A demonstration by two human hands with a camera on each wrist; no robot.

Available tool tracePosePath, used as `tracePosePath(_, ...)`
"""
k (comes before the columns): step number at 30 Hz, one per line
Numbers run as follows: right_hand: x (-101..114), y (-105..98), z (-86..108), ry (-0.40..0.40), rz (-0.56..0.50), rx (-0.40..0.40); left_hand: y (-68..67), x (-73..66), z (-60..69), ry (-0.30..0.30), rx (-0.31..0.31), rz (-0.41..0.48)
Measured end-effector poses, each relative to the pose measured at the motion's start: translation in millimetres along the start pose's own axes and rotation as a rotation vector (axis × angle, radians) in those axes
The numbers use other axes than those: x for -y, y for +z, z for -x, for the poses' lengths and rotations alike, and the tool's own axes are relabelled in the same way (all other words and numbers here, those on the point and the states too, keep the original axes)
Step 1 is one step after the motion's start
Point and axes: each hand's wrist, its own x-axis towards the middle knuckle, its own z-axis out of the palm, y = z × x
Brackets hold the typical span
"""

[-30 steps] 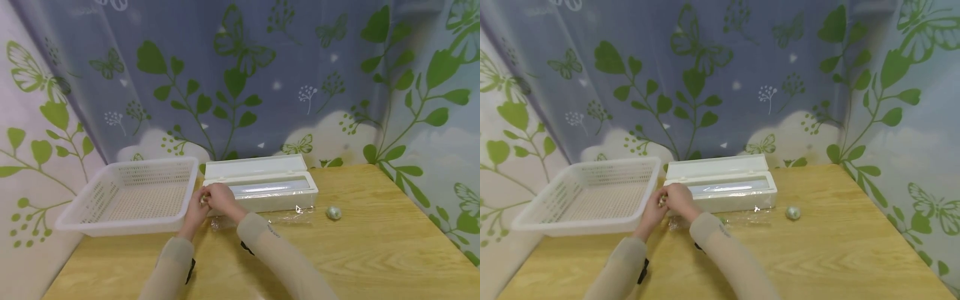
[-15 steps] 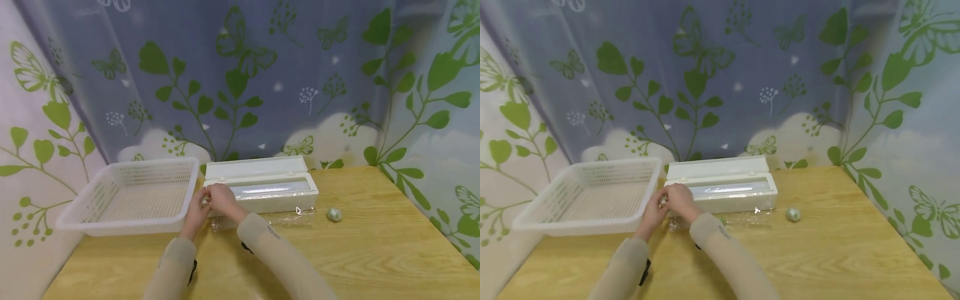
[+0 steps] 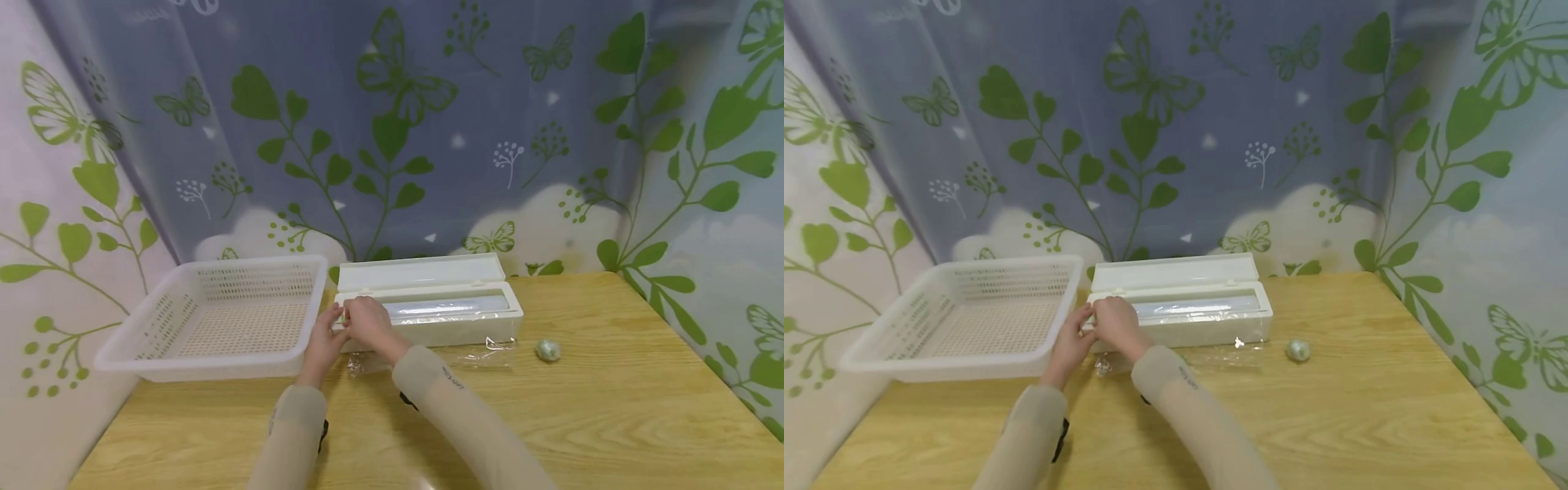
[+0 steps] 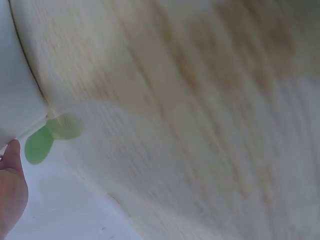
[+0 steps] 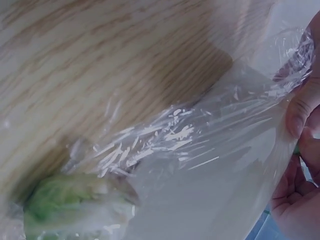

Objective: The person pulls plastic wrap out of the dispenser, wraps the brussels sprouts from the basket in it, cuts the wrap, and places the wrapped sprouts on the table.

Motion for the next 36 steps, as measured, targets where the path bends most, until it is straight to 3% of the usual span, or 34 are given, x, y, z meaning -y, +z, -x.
tracePosePath(6, 1, -1, -1.8, 0.017, -0.008, 0.012, -3.4, -1.2, 0.0, -0.019, 0.025, 0.009)
tracePosePath(13, 0, -1, 0.1, 0.047, -0.020, 0.024, 1.3, 2.2, 0.3, -0.006, 0.009, 0.022)
tracePosePath(20, -1, -6, -1.5, 0.028, -0.021, 0.033, 0.4, 1.6, -0.4, -0.018, -0.003, 0.023)
tracePosePath(27, -22, -17, 6.5, 0.017, -0.020, 0.078, -3.1, 2.4, 3.7, 0.005, -0.005, -0.004)
tracePosePath(36, -48, -28, 19.4, 0.019, -0.050, 0.051, -0.7, 2.7, 0.6, 0.004, 0.009, 0.006)
